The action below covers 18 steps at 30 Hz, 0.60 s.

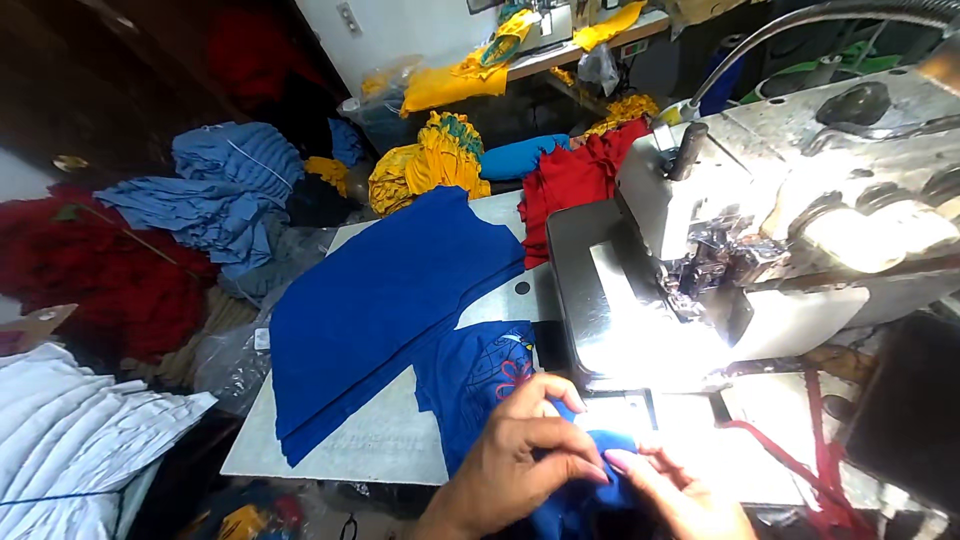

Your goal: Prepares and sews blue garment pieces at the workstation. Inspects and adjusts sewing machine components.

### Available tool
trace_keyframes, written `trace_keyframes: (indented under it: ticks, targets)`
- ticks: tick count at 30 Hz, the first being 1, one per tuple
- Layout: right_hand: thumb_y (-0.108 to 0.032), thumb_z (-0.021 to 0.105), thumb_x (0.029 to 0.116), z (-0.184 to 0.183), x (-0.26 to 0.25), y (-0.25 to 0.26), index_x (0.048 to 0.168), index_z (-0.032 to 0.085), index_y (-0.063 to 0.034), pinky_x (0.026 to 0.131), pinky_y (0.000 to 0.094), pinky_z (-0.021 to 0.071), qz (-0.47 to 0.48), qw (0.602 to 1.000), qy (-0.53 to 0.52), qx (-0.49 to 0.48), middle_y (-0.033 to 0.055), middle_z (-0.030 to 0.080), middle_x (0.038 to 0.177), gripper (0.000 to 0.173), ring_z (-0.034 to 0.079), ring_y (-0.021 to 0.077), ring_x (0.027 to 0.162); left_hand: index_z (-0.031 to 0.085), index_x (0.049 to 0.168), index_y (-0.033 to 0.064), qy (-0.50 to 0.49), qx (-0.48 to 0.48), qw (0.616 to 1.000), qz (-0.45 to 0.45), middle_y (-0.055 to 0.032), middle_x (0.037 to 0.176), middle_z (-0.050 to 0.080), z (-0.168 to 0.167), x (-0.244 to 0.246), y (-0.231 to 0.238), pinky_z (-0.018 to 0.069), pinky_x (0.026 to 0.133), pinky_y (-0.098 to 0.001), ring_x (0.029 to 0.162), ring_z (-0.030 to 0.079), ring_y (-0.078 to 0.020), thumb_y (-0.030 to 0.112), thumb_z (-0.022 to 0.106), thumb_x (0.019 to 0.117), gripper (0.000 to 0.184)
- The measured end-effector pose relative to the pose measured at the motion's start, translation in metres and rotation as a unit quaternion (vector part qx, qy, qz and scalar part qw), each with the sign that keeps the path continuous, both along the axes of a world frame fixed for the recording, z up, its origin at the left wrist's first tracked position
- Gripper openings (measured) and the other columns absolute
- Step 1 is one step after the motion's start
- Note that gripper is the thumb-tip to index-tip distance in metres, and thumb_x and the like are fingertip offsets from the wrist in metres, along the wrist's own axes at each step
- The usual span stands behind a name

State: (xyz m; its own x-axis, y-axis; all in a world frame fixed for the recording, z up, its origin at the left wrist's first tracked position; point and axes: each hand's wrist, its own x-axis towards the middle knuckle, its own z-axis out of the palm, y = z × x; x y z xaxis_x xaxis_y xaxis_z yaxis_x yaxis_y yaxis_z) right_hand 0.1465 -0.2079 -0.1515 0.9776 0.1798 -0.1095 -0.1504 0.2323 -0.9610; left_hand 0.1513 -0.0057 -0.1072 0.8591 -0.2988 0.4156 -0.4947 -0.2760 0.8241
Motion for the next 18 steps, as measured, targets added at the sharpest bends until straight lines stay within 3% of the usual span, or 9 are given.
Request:
trace_keyframes:
  ticks: [3,4,7,10,12,16,18]
  targets:
    - [0.004,0.068,0.0899,-0.006,-0.008,-0.006,0.100,0.070,-0.0045,0.075,0.0207,0.0595,0.016,1.000,-0.022,-0.014,-0.0052,0.073,0.090,0.013,0.069,0.0014,0.080,0.077,0.084,0.0045,0.113,-0.006,0.992,-0.060,-0.0138,0.126,0.065,-0.019,-0.009,-0.003,0.0470,0.102,-0.0218,0.119,0.058,-0.0087,0.023,0.076,0.0922,0.021]
    - [0.005,0.066,0.0904,-0.005,-0.008,-0.008,0.101,0.072,-0.0036,0.079,0.0210,0.0598,0.025,0.999,-0.033,-0.019,-0.0046,0.074,0.093,0.015,0.070,0.0015,0.084,0.077,0.085,0.0044,0.132,0.002,0.989,-0.071,-0.0132,0.120,0.068,-0.023,-0.008,-0.003,0.0467,0.101,-0.0221,0.118,0.059,-0.0095,0.023,0.076,0.0914,0.020]
    - [0.003,0.064,0.0931,-0.001,-0.005,-0.012,0.101,0.074,-0.0032,0.081,0.0197,0.0595,0.040,0.998,-0.042,-0.038,-0.0038,0.075,0.096,0.014,0.070,0.0007,0.086,0.077,0.084,0.0035,0.134,0.002,0.988,-0.076,-0.0064,0.096,0.069,-0.026,-0.002,-0.002,0.0468,0.082,-0.0164,0.093,0.059,-0.0037,0.019,0.077,0.0901,0.017]
    - [-0.006,0.067,0.0943,-0.003,-0.003,-0.014,0.091,0.074,-0.0076,0.066,0.0154,0.0537,0.036,0.997,-0.030,-0.053,-0.0082,0.071,0.082,0.008,0.063,-0.0038,0.070,0.077,0.083,0.0059,0.074,0.022,0.997,-0.031,-0.0085,0.110,0.064,-0.020,-0.003,-0.005,0.0463,0.086,-0.0134,0.098,0.057,-0.0011,0.022,0.078,0.0900,0.018]
    - [-0.006,0.069,0.0936,-0.005,-0.004,-0.013,0.091,0.073,-0.0082,0.061,0.0144,0.0508,0.033,0.998,-0.029,-0.049,-0.0096,0.069,0.078,0.005,0.060,-0.0049,0.065,0.078,0.084,0.0122,0.022,0.060,0.998,0.025,-0.0092,0.118,0.061,-0.018,-0.006,-0.010,0.0449,0.087,-0.0138,0.102,0.055,-0.0020,0.027,0.078,0.0900,0.016]
    - [0.001,0.066,0.0923,0.001,-0.004,-0.015,0.100,0.071,-0.0055,0.070,0.0162,0.0564,0.043,0.998,-0.025,-0.041,-0.0091,0.073,0.085,0.011,0.066,-0.0040,0.074,0.074,0.084,0.0063,-0.008,0.028,1.000,0.010,-0.0137,0.121,0.064,-0.004,-0.012,-0.021,0.0498,0.087,-0.0150,0.098,0.060,-0.0035,0.024,0.077,0.0921,0.020]
    - [0.004,0.061,0.0926,0.001,-0.005,-0.017,0.103,0.072,-0.0010,0.081,0.0166,0.0577,0.056,0.994,-0.075,-0.058,-0.0062,0.074,0.095,0.016,0.068,-0.0041,0.087,0.076,0.084,0.0074,0.052,0.058,0.997,0.011,-0.0126,0.121,0.069,-0.007,-0.012,-0.018,0.0501,0.093,-0.0198,0.109,0.063,-0.0072,0.027,0.076,0.0920,0.021]
